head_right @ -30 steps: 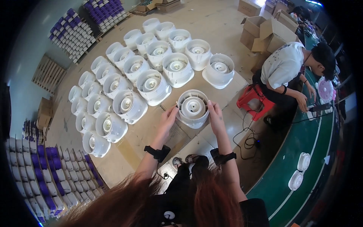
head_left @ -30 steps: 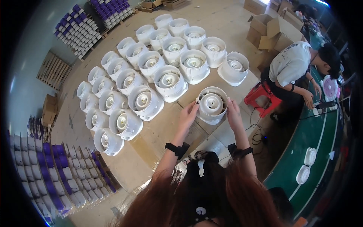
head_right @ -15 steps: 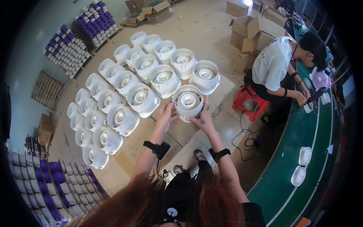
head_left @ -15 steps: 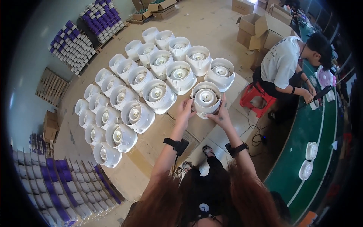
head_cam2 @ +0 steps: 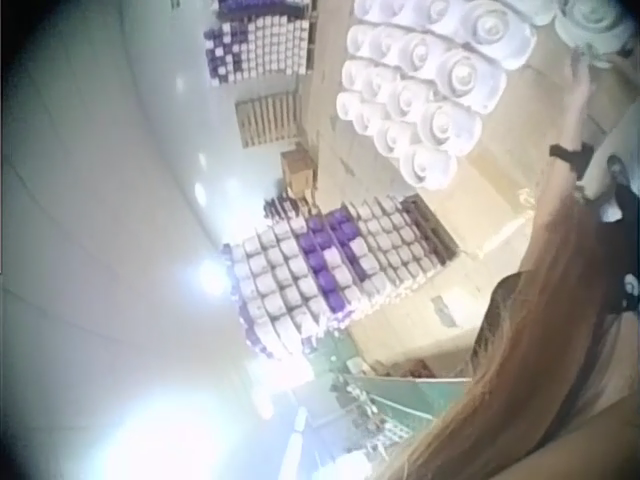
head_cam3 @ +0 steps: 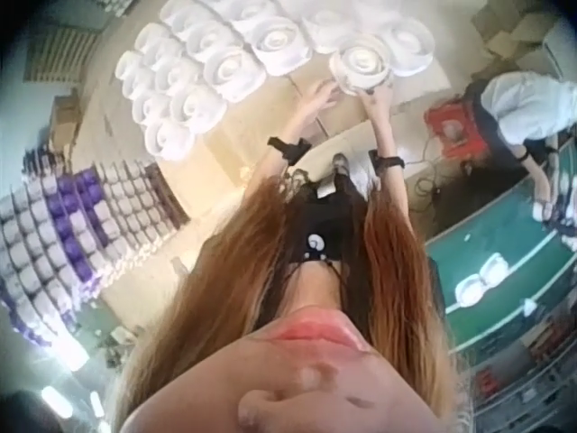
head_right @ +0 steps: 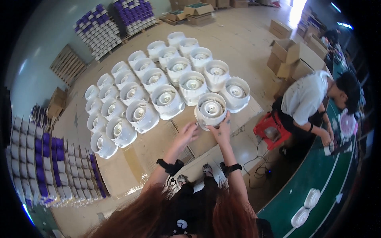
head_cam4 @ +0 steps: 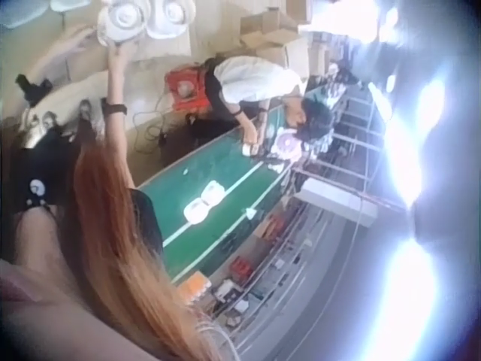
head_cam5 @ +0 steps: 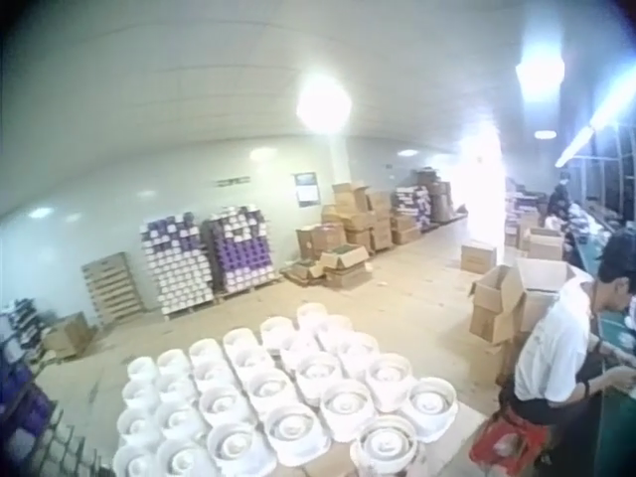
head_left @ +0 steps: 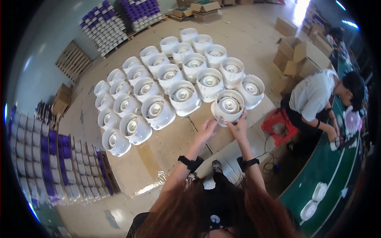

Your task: Assembling circular plastic components for fans on a production line.

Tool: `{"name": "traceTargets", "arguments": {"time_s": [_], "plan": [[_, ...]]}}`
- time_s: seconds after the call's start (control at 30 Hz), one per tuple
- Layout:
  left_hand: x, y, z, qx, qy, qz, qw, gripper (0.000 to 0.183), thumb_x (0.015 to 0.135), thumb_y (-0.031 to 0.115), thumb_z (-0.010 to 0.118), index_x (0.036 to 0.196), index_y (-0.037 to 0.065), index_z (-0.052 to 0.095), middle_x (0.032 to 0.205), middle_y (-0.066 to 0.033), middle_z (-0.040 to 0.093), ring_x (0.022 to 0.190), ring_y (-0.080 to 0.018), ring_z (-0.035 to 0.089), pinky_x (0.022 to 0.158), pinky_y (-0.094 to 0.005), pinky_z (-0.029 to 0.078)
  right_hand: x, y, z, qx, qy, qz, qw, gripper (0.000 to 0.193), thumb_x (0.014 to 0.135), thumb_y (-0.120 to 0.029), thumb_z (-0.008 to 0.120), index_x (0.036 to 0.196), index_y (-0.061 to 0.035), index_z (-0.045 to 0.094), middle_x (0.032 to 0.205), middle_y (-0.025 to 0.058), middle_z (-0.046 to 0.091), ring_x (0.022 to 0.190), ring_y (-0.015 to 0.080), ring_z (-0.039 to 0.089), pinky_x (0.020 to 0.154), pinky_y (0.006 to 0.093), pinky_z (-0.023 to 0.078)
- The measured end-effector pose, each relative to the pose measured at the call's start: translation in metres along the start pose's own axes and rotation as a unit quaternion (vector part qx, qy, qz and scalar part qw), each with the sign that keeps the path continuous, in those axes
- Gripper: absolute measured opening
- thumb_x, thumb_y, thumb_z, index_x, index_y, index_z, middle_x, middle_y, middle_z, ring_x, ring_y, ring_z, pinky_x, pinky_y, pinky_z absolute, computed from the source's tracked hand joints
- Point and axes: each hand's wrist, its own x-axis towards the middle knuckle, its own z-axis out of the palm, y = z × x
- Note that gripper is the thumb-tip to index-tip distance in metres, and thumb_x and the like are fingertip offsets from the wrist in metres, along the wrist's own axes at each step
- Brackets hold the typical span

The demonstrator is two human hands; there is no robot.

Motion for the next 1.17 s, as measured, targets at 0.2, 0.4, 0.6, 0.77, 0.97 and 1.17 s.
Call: {"name": "traceTargets", "arguments": {"time_s": [0.2,0.4,0.6,0.77,0.97,1.17], "plan": [[-0.059,-0.019,-0.039,-0.029,0.022,0.008,0.999,0.048,0.089,0.034,0.045,0.127,0.005,0.037,0.125,-0.0098,0.044,0.111,-0.0237,0.046,0.090,-0.0352,0.039,0.005,0.009,0.006,-0.025,-0.002,-0.059,0.998,0.101,0.058,-0.014,0.078,0.130,0.0069,0.009,0.122,0.0240,0.040,0.111,0.0300,0.044,0.092,0.0352,0.036],[-0.138,-0.049,-0.087,-0.084,0.045,0.072,0.993,0.047,0.090,0.031,0.042,0.123,-0.001,0.039,0.122,-0.0153,0.047,0.109,-0.0259,0.049,0.090,-0.0348,0.040,-0.011,-0.019,-0.021,-0.107,-0.059,-0.048,0.991,0.094,0.064,-0.030,0.073,0.129,0.0074,0.017,0.127,0.0276,0.031,0.115,0.0357,0.037,0.096,0.0371,0.031],[-0.198,-0.099,-0.162,-0.076,0.047,0.013,0.996,0.041,0.091,0.030,0.037,0.111,-0.005,0.047,0.120,-0.0162,0.047,0.108,-0.0281,0.048,0.090,-0.0383,0.040,-0.106,-0.045,-0.018,-0.104,0.137,-0.013,0.985,0.029,0.084,-0.020,0.051,0.103,0.0012,0.053,0.111,0.0246,0.047,0.100,0.0381,0.048,0.088,0.0398,0.038],[-0.189,-0.116,-0.187,0.013,-0.093,-0.074,0.993,0.055,0.091,0.043,0.028,0.100,-0.004,0.053,0.124,-0.0099,0.045,0.106,-0.0266,0.049,0.090,-0.0393,0.037,-0.224,-0.071,-0.064,-0.107,0.192,0.048,0.974,0.029,0.088,-0.024,0.044,0.083,-0.0013,0.062,0.092,0.0183,0.057,0.091,0.0313,0.053,0.080,0.0362,0.042],[-0.215,-0.092,-0.133,-0.042,-0.163,-0.031,0.985,0.079,0.087,0.058,0.015,0.080,-0.005,0.062,0.110,-0.0195,0.055,0.098,-0.0294,0.054,0.083,-0.0393,0.041,-0.306,-0.098,-0.088,-0.091,0.224,0.187,0.952,0.043,0.089,-0.032,0.039,0.070,-0.0027,0.064,0.074,0.0164,0.059,0.078,0.0300,0.057,0.071,0.0353,0.045],[-0.242,-0.093,-0.118,-0.105,-0.169,-0.018,0.980,0.086,0.084,0.060,0.007,0.087,-0.006,0.062,0.110,-0.0216,0.054,0.097,-0.0324,0.054,0.084,-0.0410,0.041,-0.285,-0.120,-0.061,-0.036,0.176,0.094,0.979,0.045,0.091,-0.033,0.036,0.078,-0.0024,0.065,0.080,0.0155,0.060,0.078,0.0261,0.058,0.073,0.0306,0.044]]}}
